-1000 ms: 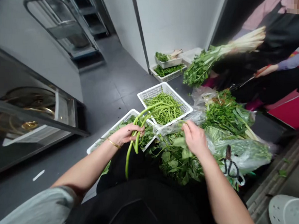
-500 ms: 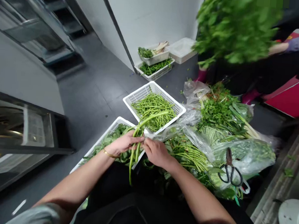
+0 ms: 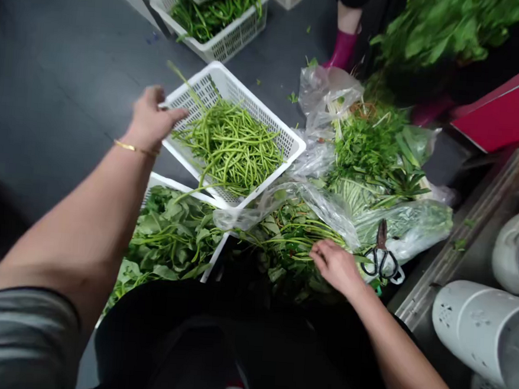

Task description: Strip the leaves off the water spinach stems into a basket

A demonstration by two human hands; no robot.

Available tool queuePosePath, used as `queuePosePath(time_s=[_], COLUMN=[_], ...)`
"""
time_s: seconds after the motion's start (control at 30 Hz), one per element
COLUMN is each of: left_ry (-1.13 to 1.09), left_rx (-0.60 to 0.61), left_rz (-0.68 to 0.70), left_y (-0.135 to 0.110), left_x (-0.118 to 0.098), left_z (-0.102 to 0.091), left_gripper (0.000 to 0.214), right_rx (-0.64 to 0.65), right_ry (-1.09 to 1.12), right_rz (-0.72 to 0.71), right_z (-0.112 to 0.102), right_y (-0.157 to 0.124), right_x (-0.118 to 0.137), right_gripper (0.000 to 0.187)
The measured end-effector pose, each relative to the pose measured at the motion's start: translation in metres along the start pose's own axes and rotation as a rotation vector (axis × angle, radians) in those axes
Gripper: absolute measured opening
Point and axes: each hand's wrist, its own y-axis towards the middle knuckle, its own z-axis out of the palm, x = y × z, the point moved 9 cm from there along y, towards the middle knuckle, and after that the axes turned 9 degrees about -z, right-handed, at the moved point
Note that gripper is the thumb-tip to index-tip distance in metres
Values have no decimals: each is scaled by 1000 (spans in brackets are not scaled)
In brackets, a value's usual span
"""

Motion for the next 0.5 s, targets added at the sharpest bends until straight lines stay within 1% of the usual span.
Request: queuePosePath(time_s=[0.03,0.1,0.13,0.17,0.2,0.23,0.27,0.3,0.33,0.37,0.43,0.5], left_ry=[-40,-56,-44,-25,16,57,83,65,12,-10,-66,-174], left_rx=[127,470,601,714,850,961,1040,1030,923,865,760,645], left_rz=[42,81,72,47,-19,-147,-349,-614,-887,-961,-1021,-1025], left_y=[-21,-78,-109,-139,-170,-198,-225,-248,-268,-282,-300,-308], left_x=[-4,-5,0,7,21,40,65,92,118,131,147,155], left_z=[19,66,86,104,124,141,156,165,169,178,198,215], left_gripper=[55,33,24,15,8,12,16,17,17,16,17,23], right_rx=[-1,81,145,202,232,231,206,172,142,127,145,165], right_ry=[-79,-209,-252,-283,-304,-318,-318,-303,-273,-233,-152,-90], right_rz=[30,57,66,78,94,105,106,99,91,79,52,27], right_z=[3,19,30,40,46,48,46,41,35,29,21,18], right_y=[6,22,30,37,42,45,46,44,40,32,8,-22], right_x=[-15,-37,-44,-48,-50,-47,-40,-31,-21,-10,11,29], right_gripper=[37,60,72,78,80,79,74,67,61,55,48,44])
